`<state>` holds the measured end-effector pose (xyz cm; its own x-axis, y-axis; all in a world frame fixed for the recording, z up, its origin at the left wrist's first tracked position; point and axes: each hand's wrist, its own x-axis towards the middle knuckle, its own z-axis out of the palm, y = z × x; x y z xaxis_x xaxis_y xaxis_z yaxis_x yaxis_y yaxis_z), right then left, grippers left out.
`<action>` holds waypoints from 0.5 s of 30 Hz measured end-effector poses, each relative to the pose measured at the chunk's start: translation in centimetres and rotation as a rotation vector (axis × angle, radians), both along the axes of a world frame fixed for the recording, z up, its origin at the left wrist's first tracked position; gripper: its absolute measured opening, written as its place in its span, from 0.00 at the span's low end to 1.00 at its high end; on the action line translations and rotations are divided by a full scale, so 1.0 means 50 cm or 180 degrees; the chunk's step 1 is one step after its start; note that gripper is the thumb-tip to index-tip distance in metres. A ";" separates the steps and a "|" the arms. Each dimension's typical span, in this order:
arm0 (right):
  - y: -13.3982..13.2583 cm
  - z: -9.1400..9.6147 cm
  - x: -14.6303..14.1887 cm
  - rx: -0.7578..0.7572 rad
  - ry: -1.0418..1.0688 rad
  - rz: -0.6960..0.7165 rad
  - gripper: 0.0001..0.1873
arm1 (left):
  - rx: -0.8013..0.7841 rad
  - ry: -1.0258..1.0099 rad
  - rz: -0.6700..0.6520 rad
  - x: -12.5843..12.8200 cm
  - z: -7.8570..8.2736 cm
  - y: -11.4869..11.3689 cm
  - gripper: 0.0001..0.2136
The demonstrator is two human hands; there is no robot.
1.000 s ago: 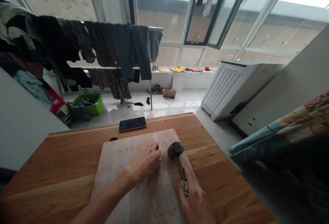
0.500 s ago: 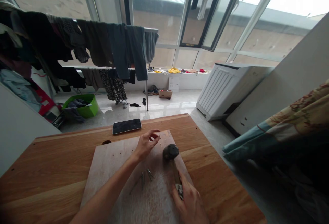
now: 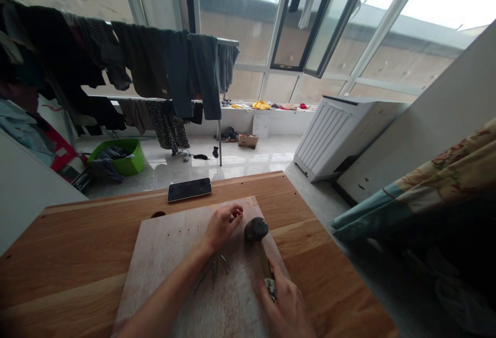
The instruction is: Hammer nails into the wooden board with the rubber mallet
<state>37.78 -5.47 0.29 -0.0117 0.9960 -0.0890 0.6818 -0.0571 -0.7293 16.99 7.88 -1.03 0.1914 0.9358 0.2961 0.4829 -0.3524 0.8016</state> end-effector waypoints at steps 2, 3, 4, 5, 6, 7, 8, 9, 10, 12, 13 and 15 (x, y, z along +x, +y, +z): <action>0.001 0.003 0.006 -0.0136 0.0105 -0.0041 0.29 | 0.0049 0.0116 0.0013 0.001 0.005 -0.001 0.08; 0.001 0.003 0.009 -0.0220 0.0128 -0.0058 0.30 | 0.0065 0.0180 0.0017 0.001 0.008 -0.002 0.08; 0.002 0.004 0.013 -0.0288 0.0142 -0.0077 0.31 | 0.0068 0.0231 0.0019 0.002 0.011 -0.003 0.08; 0.003 0.005 0.015 -0.0325 0.0152 -0.0102 0.31 | 0.0062 0.0258 0.0021 0.002 0.013 -0.003 0.08; 0.005 0.007 0.017 -0.0333 0.0165 -0.0121 0.31 | 0.0051 0.0261 0.0021 0.002 0.013 -0.003 0.09; 0.007 0.010 0.016 -0.0317 0.0185 -0.0140 0.31 | 0.0042 0.0249 0.0021 0.002 0.013 -0.002 0.09; 0.010 0.014 0.014 -0.0311 0.0214 -0.0156 0.30 | 0.0038 0.0225 0.0029 0.002 0.012 -0.002 0.09; 0.014 0.020 0.009 -0.0320 0.0251 -0.0167 0.30 | 0.0034 0.0193 0.0034 0.002 0.010 -0.002 0.09; 0.018 0.026 0.002 -0.0338 0.0294 -0.0182 0.30 | 0.0029 0.0155 0.0039 0.002 0.008 -0.001 0.09; 0.026 0.039 -0.014 -0.0360 0.0395 -0.0240 0.32 | -0.0002 0.0087 0.0042 0.002 0.004 -0.001 0.11; 0.031 0.046 -0.022 -0.0343 0.0450 -0.0280 0.33 | -0.0026 0.0064 0.0044 0.002 0.004 0.000 0.12; 0.041 0.059 -0.035 -0.0273 0.0510 -0.0310 0.34 | -0.0082 0.0052 0.0062 0.003 0.004 0.000 0.13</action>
